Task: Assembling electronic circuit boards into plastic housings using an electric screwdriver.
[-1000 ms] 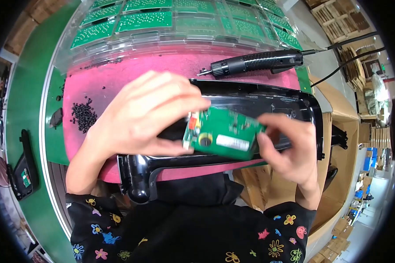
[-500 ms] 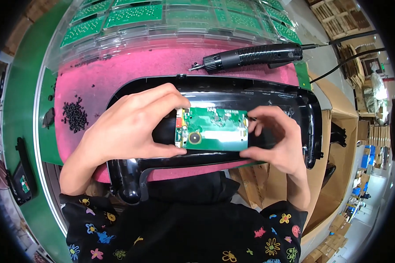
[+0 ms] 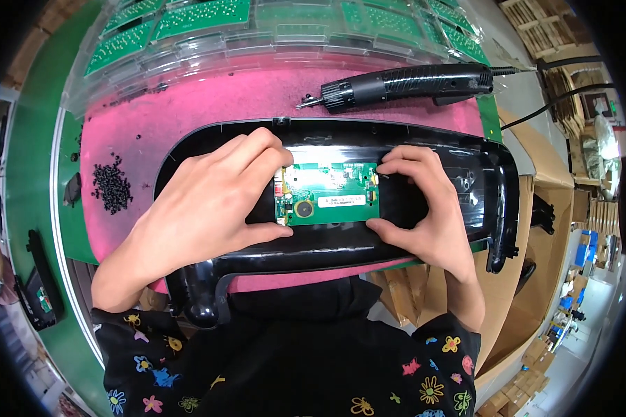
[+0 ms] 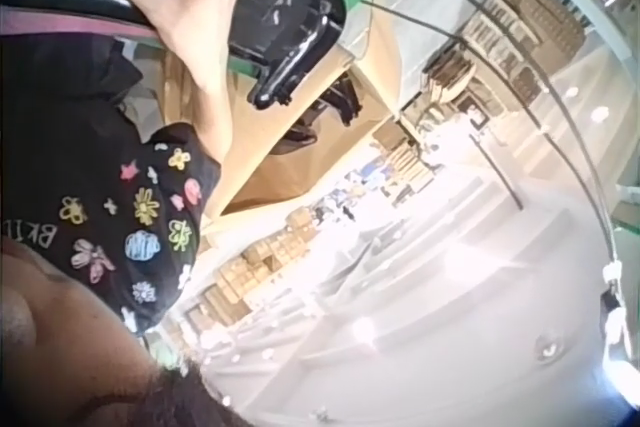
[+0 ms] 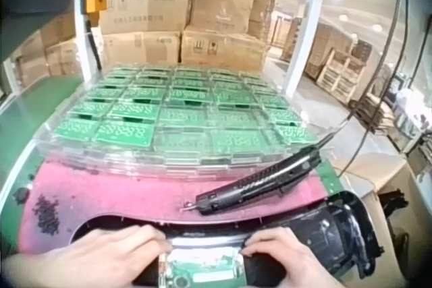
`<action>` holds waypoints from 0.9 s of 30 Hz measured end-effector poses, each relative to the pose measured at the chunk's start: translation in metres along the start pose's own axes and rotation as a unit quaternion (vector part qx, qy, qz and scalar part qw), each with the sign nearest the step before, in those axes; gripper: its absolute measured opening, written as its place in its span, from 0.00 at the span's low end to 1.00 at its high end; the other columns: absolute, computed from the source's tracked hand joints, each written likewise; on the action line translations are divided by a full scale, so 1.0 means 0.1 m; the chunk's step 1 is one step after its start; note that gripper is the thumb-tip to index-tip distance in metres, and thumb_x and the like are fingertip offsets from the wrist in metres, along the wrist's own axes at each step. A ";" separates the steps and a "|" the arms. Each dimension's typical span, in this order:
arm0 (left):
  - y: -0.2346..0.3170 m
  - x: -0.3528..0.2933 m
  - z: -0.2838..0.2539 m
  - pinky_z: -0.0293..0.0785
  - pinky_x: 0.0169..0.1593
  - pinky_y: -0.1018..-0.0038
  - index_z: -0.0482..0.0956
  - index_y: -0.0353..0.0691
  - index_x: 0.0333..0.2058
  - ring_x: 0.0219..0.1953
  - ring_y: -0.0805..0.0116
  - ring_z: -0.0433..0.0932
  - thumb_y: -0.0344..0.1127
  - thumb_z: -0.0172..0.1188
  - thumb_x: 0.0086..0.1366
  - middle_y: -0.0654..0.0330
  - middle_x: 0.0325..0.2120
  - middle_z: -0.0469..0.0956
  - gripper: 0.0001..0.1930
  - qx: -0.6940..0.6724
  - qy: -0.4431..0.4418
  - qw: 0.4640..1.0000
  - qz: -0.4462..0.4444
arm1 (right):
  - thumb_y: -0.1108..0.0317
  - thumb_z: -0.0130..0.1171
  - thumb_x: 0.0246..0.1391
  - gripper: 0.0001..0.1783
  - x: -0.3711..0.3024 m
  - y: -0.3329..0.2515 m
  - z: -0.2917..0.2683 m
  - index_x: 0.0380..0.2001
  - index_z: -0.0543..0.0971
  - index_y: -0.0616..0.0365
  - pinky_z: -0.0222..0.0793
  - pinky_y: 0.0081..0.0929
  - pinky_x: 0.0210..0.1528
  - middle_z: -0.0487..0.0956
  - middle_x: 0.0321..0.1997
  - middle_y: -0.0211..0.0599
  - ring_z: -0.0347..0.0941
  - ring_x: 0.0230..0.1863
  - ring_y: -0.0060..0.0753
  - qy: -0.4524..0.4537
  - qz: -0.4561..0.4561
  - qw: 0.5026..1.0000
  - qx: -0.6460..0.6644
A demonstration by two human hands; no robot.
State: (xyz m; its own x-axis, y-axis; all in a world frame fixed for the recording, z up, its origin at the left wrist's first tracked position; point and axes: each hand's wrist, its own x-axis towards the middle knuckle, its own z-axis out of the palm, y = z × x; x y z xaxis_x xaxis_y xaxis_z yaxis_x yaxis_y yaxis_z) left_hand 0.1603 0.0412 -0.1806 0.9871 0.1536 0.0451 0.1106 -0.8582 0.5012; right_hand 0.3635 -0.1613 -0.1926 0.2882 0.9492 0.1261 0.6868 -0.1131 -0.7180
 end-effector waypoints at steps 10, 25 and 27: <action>-0.03 -0.01 -0.02 0.77 0.39 0.64 0.72 0.39 0.48 0.45 0.54 0.77 0.39 0.77 0.43 0.59 0.45 0.72 0.33 -0.001 -0.010 1.000 -0.004 | 0.75 0.74 0.30 0.31 0.02 -0.04 0.02 0.45 0.77 0.58 0.67 0.37 0.56 0.73 0.50 0.40 0.70 0.52 0.46 -0.004 0.013 1.000 -0.011; -0.12 -0.18 -0.04 0.78 0.41 0.65 0.71 0.30 0.48 0.45 0.55 0.76 0.39 0.71 0.53 0.53 0.42 0.71 0.28 -0.013 0.016 0.998 0.057 | 0.77 0.72 0.30 0.41 0.08 -0.27 -0.04 0.55 0.71 0.59 0.66 0.33 0.54 0.74 0.50 0.39 0.70 0.52 0.40 -0.051 0.060 0.994 -0.069; -0.22 -0.24 -0.17 0.78 0.39 0.64 0.73 0.31 0.46 0.41 0.54 0.78 0.38 0.70 0.55 0.52 0.39 0.74 0.24 -0.029 0.082 0.994 0.059 | 0.78 0.70 0.34 0.45 0.09 -0.30 -0.16 0.61 0.68 0.56 0.66 0.30 0.51 0.74 0.50 0.37 0.71 0.48 0.33 0.025 0.073 0.996 -0.039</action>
State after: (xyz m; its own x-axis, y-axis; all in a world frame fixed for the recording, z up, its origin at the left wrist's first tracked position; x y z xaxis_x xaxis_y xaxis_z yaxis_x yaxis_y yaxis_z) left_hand 0.1325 0.0652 -0.1778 0.9602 0.1353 0.2445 -0.0166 -0.8458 0.5332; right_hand 0.3559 -0.1537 -0.1592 0.4197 0.9057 0.0589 0.6847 -0.2734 -0.6756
